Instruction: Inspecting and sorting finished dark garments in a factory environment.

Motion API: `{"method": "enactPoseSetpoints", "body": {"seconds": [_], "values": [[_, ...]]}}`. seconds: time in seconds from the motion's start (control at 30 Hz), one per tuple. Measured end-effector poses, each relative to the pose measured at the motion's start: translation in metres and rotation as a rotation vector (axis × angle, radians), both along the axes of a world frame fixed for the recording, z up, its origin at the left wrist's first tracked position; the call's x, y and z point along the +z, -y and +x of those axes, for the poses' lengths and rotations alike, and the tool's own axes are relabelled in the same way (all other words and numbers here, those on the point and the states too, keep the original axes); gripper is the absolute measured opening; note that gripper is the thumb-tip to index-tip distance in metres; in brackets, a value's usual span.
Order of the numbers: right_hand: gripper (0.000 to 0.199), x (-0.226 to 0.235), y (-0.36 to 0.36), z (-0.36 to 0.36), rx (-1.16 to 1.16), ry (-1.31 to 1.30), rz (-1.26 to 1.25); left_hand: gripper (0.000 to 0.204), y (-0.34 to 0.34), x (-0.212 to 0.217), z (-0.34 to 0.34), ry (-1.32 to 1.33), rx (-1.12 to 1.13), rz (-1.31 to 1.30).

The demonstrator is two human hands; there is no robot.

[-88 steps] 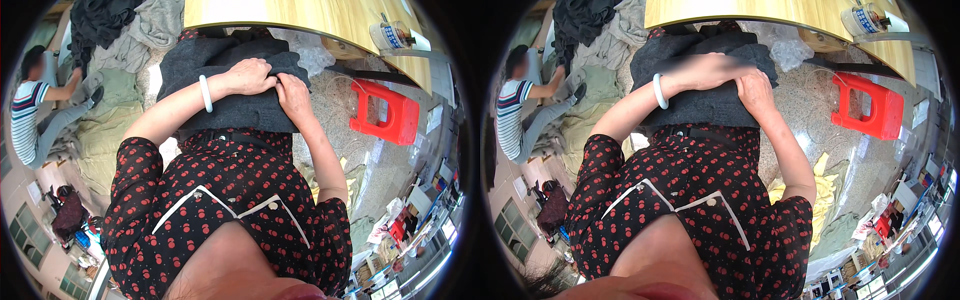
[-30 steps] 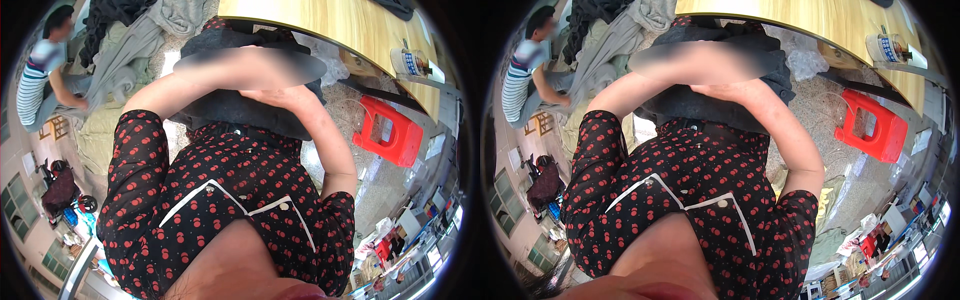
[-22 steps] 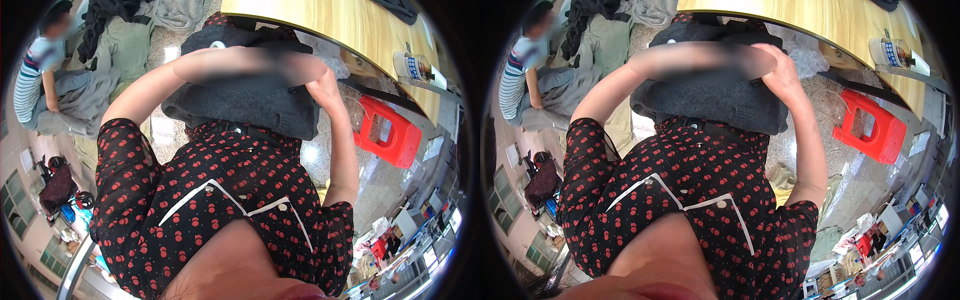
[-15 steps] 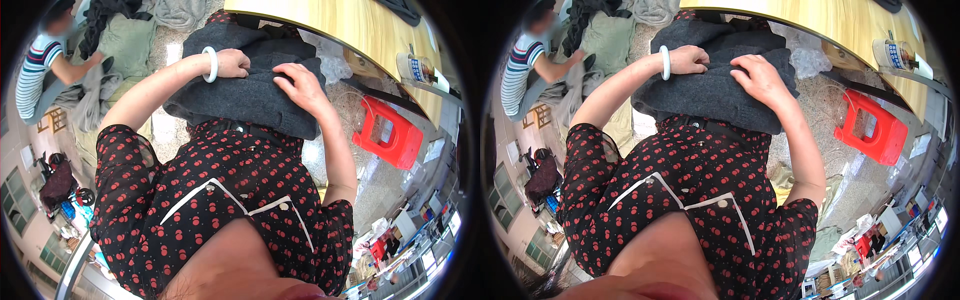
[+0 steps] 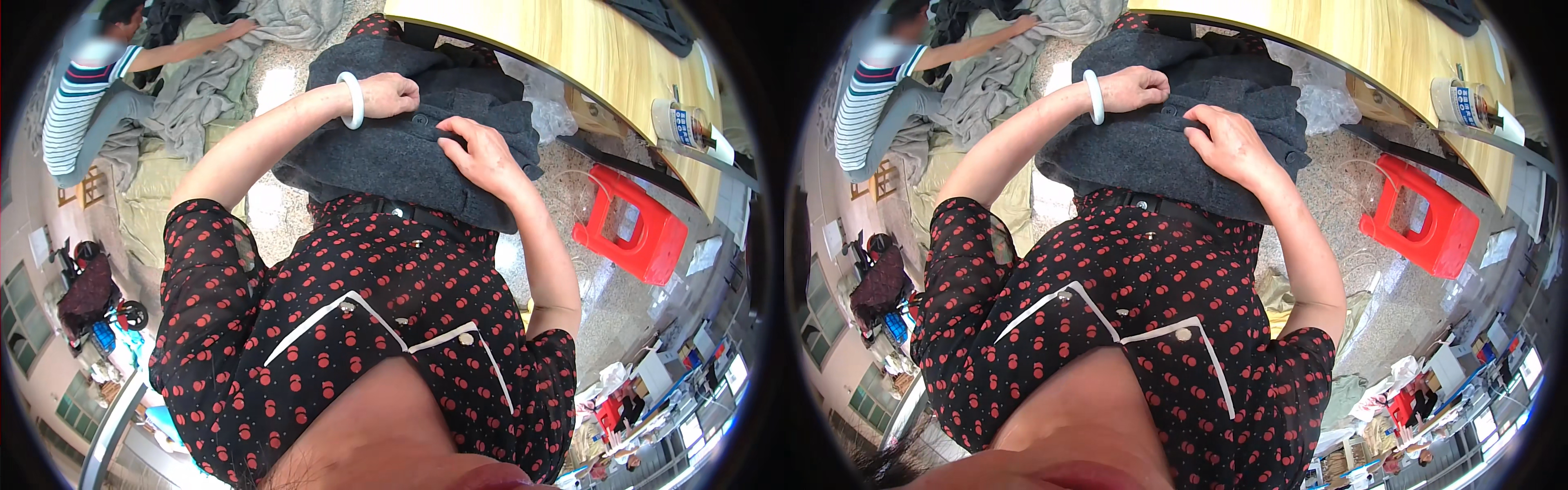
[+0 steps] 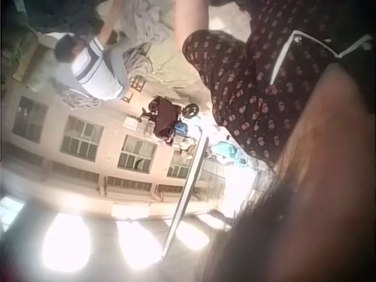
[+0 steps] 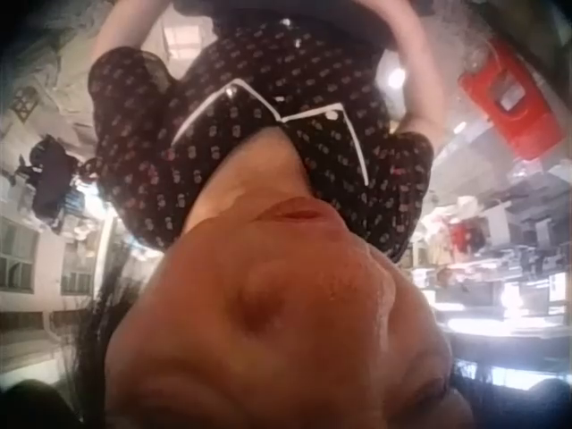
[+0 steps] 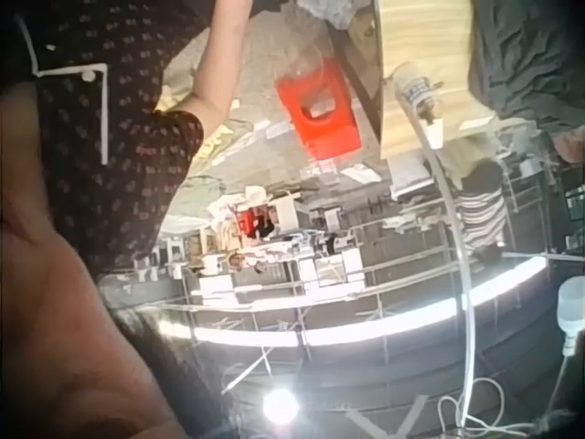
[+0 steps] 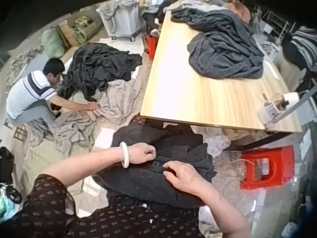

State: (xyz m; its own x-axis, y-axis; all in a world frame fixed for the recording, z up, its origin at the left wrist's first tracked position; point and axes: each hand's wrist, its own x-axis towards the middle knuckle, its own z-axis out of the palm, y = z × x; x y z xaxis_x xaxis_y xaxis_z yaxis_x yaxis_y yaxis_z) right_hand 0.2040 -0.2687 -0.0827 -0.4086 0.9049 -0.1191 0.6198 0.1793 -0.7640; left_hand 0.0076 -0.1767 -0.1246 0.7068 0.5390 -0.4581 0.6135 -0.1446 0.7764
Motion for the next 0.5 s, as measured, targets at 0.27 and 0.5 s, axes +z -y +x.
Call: {"method": "enactPoseSetpoints", "body": {"seconds": [0.27, 0.5], "values": [[0.019, 0.003, -0.010, -0.012, 0.135, 0.028, -0.112, 0.034, -0.002, 0.014, 0.004, -0.042, -0.220, -0.020], [0.013, 0.015, 0.004, -0.023, 0.051, 0.150, 0.242, 0.028, 0.013, 0.021, 0.002, 0.168, 0.004, 0.281]]}}
